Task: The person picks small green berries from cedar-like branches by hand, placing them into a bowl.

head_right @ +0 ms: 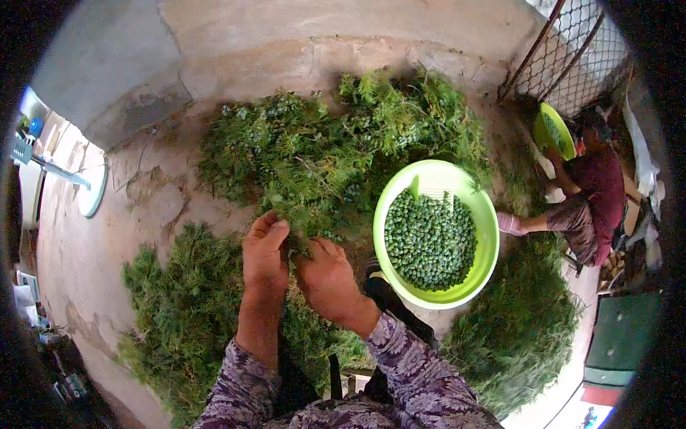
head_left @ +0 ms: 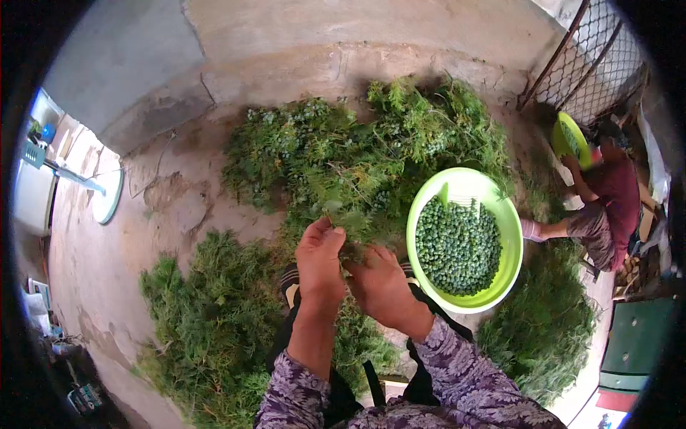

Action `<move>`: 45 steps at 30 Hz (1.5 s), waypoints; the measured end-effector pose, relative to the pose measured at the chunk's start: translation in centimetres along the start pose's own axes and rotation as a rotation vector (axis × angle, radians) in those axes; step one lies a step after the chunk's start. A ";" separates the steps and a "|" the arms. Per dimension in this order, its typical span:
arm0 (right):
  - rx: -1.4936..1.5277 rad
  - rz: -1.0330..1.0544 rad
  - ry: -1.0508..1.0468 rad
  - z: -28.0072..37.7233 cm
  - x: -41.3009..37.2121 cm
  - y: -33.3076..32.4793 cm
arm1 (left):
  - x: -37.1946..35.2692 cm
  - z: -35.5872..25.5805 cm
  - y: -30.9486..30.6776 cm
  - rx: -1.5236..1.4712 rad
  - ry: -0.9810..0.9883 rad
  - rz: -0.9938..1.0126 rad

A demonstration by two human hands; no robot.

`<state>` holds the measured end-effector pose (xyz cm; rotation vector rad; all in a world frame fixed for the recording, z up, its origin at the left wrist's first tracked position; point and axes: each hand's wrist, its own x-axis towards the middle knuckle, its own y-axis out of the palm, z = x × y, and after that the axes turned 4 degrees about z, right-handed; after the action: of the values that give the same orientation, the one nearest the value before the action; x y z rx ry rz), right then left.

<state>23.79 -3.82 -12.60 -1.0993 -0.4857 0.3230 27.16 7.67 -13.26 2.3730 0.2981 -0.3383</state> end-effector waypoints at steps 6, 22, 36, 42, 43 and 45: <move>0.632 -0.155 0.272 -4.7 -0.4 -2.8 | -0.3 -0.9 0.5 0.058 -0.172 -0.047; 0.340 -0.366 0.233 -4.6 -0.6 -4.4 | -2.0 2.5 3.3 0.547 0.054 0.249; 0.355 -0.313 0.321 -4.0 -0.3 -2.9 | -2.3 2.1 2.9 0.635 0.107 0.274; 0.259 -0.382 0.427 -6.1 -0.1 -2.6 | -3.3 1.0 2.4 0.832 0.143 0.264; 0.181 -0.419 0.541 -7.3 -0.3 -3.0 | -3.2 0.7 2.2 0.831 0.143 0.265; 1.022 -0.430 0.675 -8.3 -0.3 -4.2 | -3.1 0.2 1.8 0.690 0.047 0.265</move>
<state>27.91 -12.11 -11.87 -0.0508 0.0865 -0.1915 24.76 5.91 -11.27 3.0533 -0.1454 -0.2883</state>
